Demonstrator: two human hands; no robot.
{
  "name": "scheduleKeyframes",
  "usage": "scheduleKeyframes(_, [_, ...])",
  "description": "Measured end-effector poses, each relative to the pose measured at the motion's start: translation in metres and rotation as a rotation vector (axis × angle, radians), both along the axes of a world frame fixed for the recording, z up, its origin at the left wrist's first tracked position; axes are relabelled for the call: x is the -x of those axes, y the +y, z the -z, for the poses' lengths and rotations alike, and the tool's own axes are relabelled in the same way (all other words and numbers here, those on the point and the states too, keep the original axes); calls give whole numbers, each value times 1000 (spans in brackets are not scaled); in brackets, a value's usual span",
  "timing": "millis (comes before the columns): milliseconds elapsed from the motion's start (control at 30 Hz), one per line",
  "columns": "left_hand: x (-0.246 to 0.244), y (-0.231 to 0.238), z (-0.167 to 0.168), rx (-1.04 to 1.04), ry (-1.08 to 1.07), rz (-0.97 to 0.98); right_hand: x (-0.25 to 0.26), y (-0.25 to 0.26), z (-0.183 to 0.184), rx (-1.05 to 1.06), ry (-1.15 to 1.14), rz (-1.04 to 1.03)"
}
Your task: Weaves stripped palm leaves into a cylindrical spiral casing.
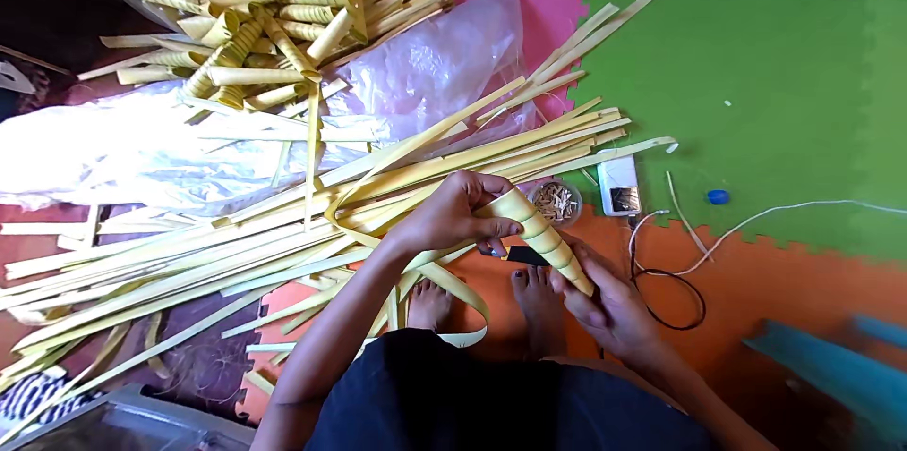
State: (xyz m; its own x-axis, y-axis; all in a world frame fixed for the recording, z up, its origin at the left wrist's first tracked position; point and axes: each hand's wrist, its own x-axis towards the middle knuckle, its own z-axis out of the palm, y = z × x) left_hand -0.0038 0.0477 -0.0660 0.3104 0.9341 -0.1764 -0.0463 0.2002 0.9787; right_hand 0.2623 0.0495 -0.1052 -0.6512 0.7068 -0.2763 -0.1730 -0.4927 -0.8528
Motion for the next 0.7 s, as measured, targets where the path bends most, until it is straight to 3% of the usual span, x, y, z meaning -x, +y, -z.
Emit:
scheduleKeyframes(100, [4, 1, 1, 16, -14, -25, -1, 2, 15, -811, -251, 57])
scheduleKeyframes(133, [6, 1, 1, 21, -17, -27, -1, 3, 16, -819, -251, 57])
scheduleKeyframes(167, [6, 0, 1, 22, -18, -35, -2, 2, 13, -614, -179, 32])
scheduleKeyframes(233, [7, 0, 1, 6, -33, -43, -1, 3, 0, 42, 7, -43])
scheduleKeyframes(267, [10, 0, 1, 2, -28, -33, -1, 3, -3, 155, 34, -57])
scheduleKeyframes(300, [7, -2, -4, 12, -7, -53, -1, 2, -1, 36, -1, -43])
scheduleKeyframes(367, [-20, -10, -38, 116, 152, -226, -3, 2, 12, -589, -197, 9])
scheduleKeyframes(400, [-32, -12, -53, 166, 231, -301, -4, 4, 16, -787, -265, 33])
scheduleKeyframes(433, [-37, -13, -60, 189, 267, -330, -4, 3, 16, -768, -263, 47])
scheduleKeyframes(533, [-34, -14, -61, 195, 270, -291, -3, 0, -3, 97, -65, -14])
scheduleKeyframes(567, [-35, -14, -61, 200, 279, -294, -3, -1, -3, 140, -54, -13])
scheduleKeyframes(600, [-35, -14, -61, 199, 286, -304, -3, -2, 2, -50, -95, 6])
scheduleKeyframes(667, [-35, -13, -61, 187, 304, -320, -6, 1, 20, -657, -236, 25])
scheduleKeyframes(700, [-34, -14, -61, 185, 313, -316, -6, 2, 25, -767, -274, 41])
